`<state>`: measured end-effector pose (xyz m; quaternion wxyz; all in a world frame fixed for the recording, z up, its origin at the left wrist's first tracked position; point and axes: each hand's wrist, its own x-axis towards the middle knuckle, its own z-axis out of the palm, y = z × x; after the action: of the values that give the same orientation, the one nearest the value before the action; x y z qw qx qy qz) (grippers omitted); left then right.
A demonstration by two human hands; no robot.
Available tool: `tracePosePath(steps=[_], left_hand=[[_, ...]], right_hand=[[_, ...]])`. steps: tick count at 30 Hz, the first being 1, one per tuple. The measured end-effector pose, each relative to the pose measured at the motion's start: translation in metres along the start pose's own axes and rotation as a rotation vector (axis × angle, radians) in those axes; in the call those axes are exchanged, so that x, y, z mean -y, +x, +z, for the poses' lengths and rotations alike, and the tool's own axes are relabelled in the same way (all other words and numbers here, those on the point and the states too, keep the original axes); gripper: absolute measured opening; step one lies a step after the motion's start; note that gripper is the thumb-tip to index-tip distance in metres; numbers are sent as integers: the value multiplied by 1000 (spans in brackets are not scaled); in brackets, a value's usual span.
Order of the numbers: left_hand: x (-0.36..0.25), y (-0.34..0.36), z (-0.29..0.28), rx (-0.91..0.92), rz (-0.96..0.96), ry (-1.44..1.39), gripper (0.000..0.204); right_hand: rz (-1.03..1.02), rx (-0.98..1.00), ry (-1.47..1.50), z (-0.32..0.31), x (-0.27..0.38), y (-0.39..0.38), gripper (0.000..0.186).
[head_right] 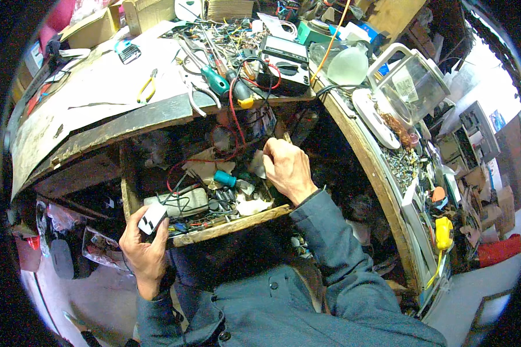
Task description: The person sits on the floor and manipulates a small black electronic device with wires, repeatedly plugging and unplugging a connector while handling the device and its cable.
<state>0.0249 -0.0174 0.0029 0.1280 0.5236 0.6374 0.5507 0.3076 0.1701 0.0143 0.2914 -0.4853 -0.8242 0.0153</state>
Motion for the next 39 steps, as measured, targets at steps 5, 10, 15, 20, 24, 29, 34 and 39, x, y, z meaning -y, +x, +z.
tracePosePath(steps=[5,10,15,20,24,29,34,39], left_hand=[[2,-1,0,-2,-11,3,34],[1,-2,2,1,-27,-5,34],[0,-1,3,-16,-15,17,33],[3,-5,3,9,-47,11,35],[3,-6,4,8,-28,29,36],[2,-6,4,-16,-102,-24,34],[3,-5,1,-28,-138,-47,34],[4,-7,1,-24,-125,-37,35]], right_hand=[[153,-56,224,2,1,5,10],[218,-50,410,3,0,7,13],[178,-97,632,4,6,7,23],[217,-172,600,-1,6,3,23],[249,-209,632,-2,1,1,19],[222,-176,583,-2,-3,0,15],[26,46,505,-11,3,4,11],[-171,493,272,-4,8,4,17]])
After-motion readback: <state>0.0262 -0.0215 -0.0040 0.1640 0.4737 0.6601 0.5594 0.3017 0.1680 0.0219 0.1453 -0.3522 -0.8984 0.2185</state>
